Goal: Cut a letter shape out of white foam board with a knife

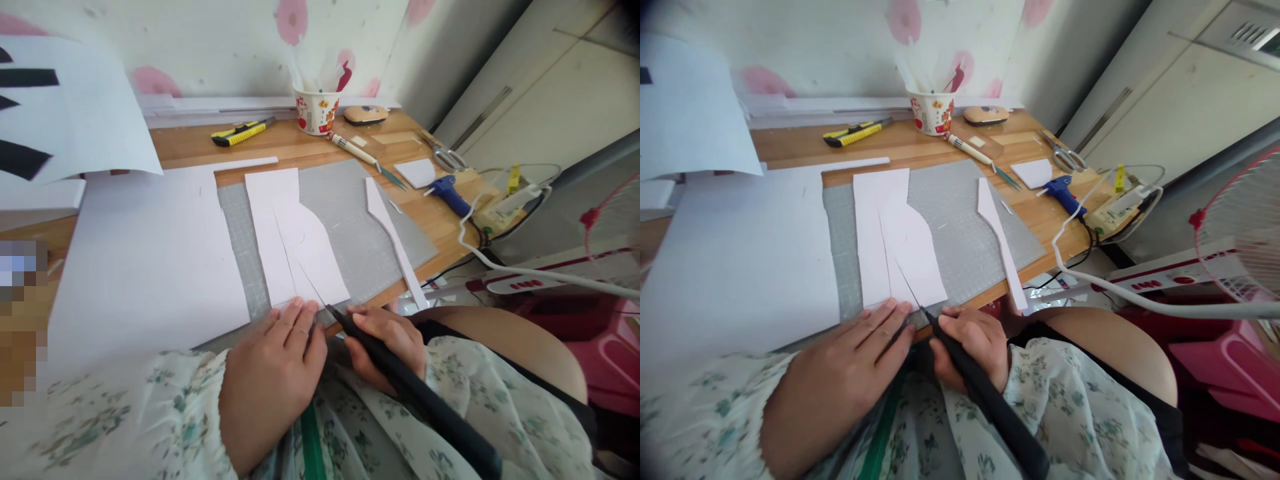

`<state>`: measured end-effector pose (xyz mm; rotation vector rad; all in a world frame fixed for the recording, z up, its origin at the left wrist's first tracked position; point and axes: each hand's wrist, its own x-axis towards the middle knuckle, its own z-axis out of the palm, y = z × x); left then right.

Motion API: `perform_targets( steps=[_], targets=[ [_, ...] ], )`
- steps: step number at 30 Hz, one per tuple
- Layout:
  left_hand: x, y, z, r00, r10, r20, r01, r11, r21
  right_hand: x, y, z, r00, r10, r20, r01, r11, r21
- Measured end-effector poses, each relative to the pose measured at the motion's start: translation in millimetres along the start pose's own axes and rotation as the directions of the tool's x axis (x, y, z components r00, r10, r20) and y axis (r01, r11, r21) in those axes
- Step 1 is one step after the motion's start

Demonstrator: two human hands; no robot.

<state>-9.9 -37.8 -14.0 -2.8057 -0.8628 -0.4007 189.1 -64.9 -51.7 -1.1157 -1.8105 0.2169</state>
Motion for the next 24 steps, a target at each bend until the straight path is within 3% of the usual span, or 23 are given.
perform_targets(
  steps=[6,9,13,16,19,21,24],
  targets=[
    [3,-12,-4.5,0.997,-0.052,-0.057,0.042,0.985,-0.167,14,-2,-10,0.960,0.249,-0.130,-0.247,0.968,0.031],
    [5,-28,-5.8,0.978,-0.182,-0.100,0.158,0.964,-0.213,27,3,-10,0.941,0.337,0.021,-0.337,0.941,0.036],
    [6,-51,1.0,0.941,-0.337,0.025,0.338,0.940,-0.049,46,1,-10,0.896,0.393,0.207,-0.391,0.919,-0.054],
    [6,-54,9.0,0.916,-0.375,0.144,0.383,0.923,-0.032,56,-3,-5,0.879,0.417,0.230,-0.421,0.906,-0.036],
    [6,-49,14.2,0.912,-0.372,0.172,0.385,0.921,-0.052,62,0,6,0.861,0.472,0.189,-0.486,0.873,0.035],
    [6,-46,15.0,0.908,-0.382,0.170,0.397,0.915,-0.067,64,4,14,0.826,0.550,0.125,-0.563,0.814,0.143],
    [5,-46,12.8,0.899,-0.408,0.160,0.428,0.895,-0.122,66,7,26,0.698,0.713,0.069,-0.675,0.623,0.396]
  ],
)
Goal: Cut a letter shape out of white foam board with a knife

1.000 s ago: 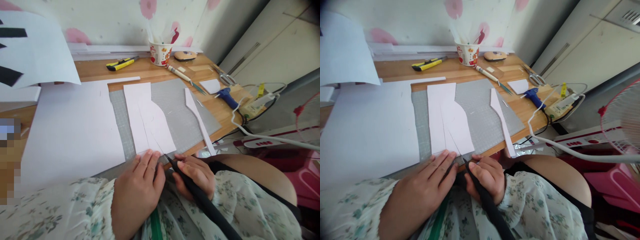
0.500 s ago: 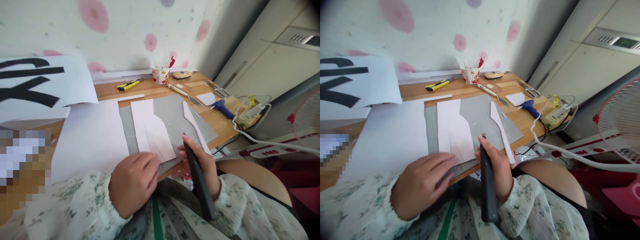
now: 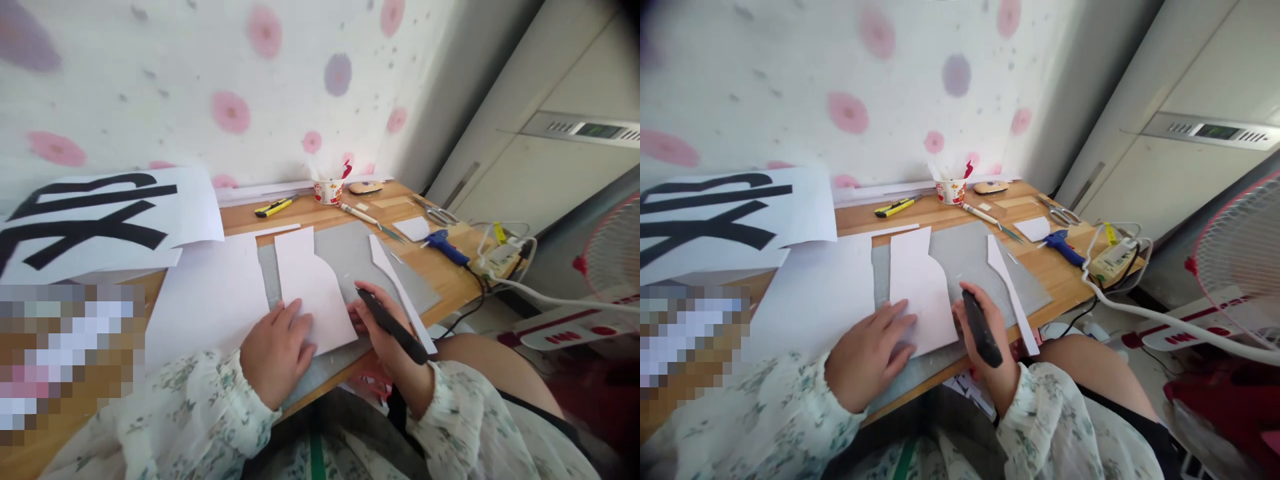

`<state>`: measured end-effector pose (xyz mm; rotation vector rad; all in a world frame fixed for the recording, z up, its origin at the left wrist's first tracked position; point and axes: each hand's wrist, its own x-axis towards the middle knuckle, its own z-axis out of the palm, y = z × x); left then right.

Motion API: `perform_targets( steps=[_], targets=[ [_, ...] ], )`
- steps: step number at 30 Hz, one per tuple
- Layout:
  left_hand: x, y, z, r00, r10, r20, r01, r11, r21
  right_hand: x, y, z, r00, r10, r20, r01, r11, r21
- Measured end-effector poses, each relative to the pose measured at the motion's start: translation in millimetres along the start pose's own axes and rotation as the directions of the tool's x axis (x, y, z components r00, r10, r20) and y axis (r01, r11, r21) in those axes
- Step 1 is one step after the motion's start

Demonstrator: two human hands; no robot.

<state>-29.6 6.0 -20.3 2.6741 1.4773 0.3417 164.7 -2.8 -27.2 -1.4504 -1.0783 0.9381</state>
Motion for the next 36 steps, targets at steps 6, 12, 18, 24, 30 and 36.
perform_targets(
  steps=[6,12,18,24,30,36],
  targets=[
    [3,-8,-0.5,0.996,-0.056,-0.065,0.044,0.983,-0.178,6,7,19,0.993,-0.083,-0.089,0.093,0.990,0.105],
    [12,-18,-1.3,0.893,-0.389,-0.224,0.134,0.707,-0.694,21,4,18,0.998,-0.065,0.005,0.064,0.989,0.132],
    [22,-20,-26.1,0.851,-0.442,0.282,0.110,-0.376,-0.920,25,-13,15,0.955,-0.245,0.167,0.225,0.966,0.128],
    [26,-26,-25.6,0.754,-0.580,0.308,0.009,-0.460,-0.888,65,-28,-12,0.784,-0.404,0.471,0.511,0.851,-0.119],
    [26,-30,-23.9,0.775,-0.546,0.318,0.065,-0.432,-0.899,95,-22,-24,0.737,-0.265,0.622,0.666,0.443,-0.600],
    [25,-22,-28.1,0.776,-0.543,0.320,0.104,-0.391,-0.915,70,-37,-13,0.839,-0.273,0.470,0.446,0.841,-0.308]
  ],
)
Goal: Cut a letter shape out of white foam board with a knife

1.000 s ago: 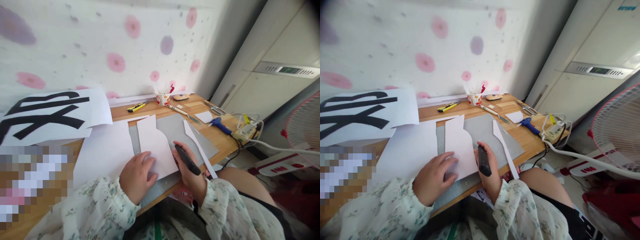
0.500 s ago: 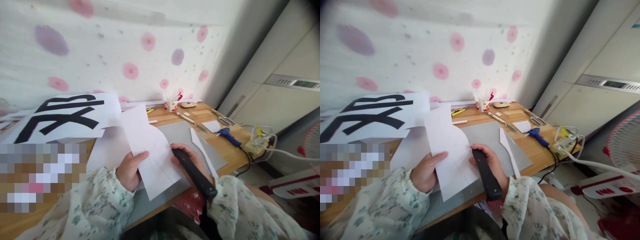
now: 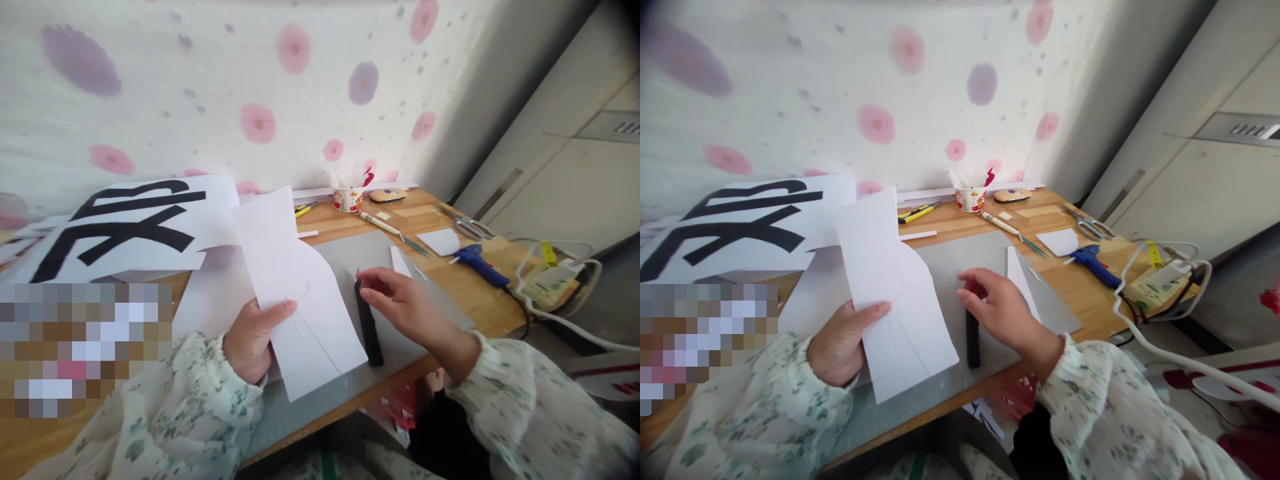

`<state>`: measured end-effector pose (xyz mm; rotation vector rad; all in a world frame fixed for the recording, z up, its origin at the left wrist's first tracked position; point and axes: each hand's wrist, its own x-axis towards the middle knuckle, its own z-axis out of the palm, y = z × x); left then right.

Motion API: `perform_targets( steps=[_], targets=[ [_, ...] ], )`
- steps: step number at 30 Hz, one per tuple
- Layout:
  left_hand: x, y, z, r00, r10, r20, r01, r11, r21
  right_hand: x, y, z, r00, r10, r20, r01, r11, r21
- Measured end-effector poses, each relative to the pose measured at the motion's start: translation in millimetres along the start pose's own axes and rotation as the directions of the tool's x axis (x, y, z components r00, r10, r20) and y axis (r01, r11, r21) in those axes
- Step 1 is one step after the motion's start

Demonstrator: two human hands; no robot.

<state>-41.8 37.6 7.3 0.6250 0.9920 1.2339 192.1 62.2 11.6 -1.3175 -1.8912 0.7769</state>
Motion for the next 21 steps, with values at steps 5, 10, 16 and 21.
perform_targets(
  steps=[5,10,16,21],
  targets=[
    [-5,-3,2.7,0.996,-0.053,0.076,0.054,0.998,-0.013,-20,-25,19,0.886,0.031,0.463,-0.328,0.748,0.577],
    [-9,-4,4.1,0.991,-0.092,0.096,0.095,0.995,-0.029,-28,-30,29,0.874,0.079,0.480,-0.421,0.616,0.666],
    [-11,-1,4.7,0.986,-0.090,0.138,0.099,0.993,-0.061,-30,-31,29,0.868,0.112,0.484,-0.455,0.569,0.685],
    [-12,-1,3.3,0.986,-0.073,0.147,0.084,0.994,-0.066,-34,-31,33,0.869,0.128,0.478,-0.465,0.540,0.701]
  ],
)
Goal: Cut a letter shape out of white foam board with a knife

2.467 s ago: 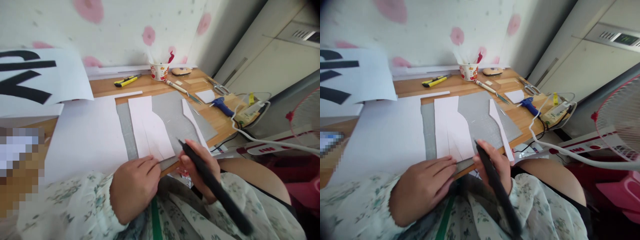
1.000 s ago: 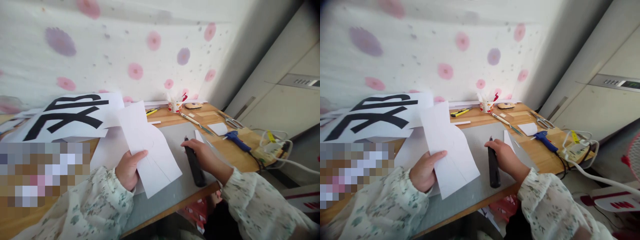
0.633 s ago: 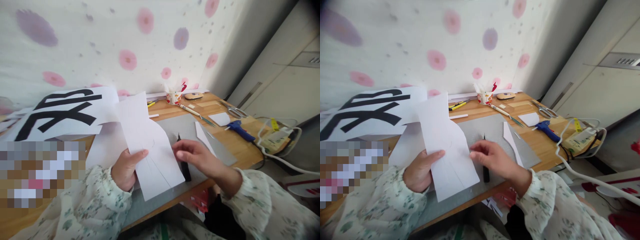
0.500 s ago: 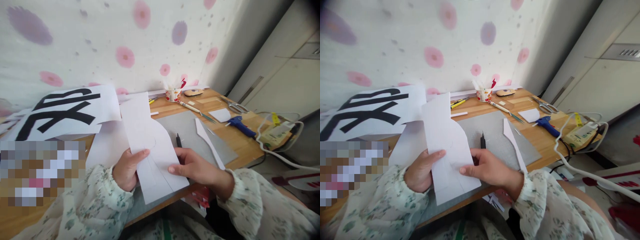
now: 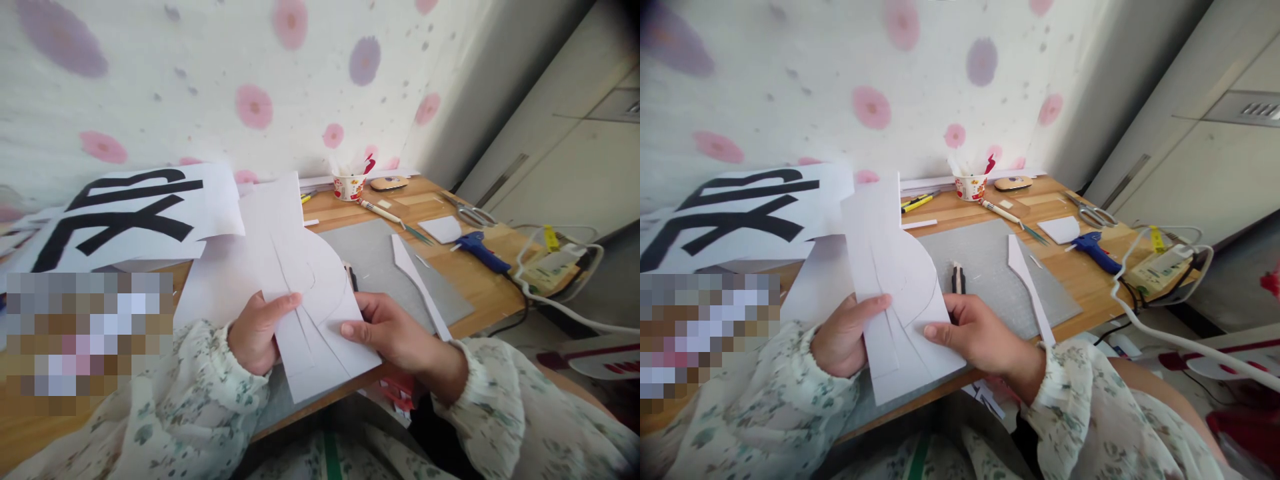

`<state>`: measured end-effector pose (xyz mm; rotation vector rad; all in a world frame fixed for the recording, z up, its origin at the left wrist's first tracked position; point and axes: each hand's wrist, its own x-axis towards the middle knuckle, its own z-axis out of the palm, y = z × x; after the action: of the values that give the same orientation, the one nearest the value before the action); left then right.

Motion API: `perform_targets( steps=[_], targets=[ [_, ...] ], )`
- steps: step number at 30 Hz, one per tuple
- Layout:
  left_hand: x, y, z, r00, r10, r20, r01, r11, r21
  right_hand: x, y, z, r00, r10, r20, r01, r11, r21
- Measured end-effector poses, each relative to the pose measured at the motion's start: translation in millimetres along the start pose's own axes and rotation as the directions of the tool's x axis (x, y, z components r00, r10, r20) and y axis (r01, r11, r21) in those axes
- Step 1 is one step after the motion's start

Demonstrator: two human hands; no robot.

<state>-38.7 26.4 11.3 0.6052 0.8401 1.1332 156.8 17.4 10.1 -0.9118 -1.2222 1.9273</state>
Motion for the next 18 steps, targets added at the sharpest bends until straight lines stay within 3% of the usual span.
perform_targets(
  steps=[12,18],
  targets=[
    [1.3,0.5,-4.3,0.996,-0.030,0.079,0.031,0.999,-0.015,-1.0,-0.5,2.9,0.999,-0.053,-0.015,0.052,0.998,-0.035],
    [-0.1,-0.1,-3.6,0.978,-0.119,0.169,0.128,0.991,-0.042,0.5,2.4,1.6,0.993,-0.114,0.044,0.117,0.991,-0.067]
  ],
)
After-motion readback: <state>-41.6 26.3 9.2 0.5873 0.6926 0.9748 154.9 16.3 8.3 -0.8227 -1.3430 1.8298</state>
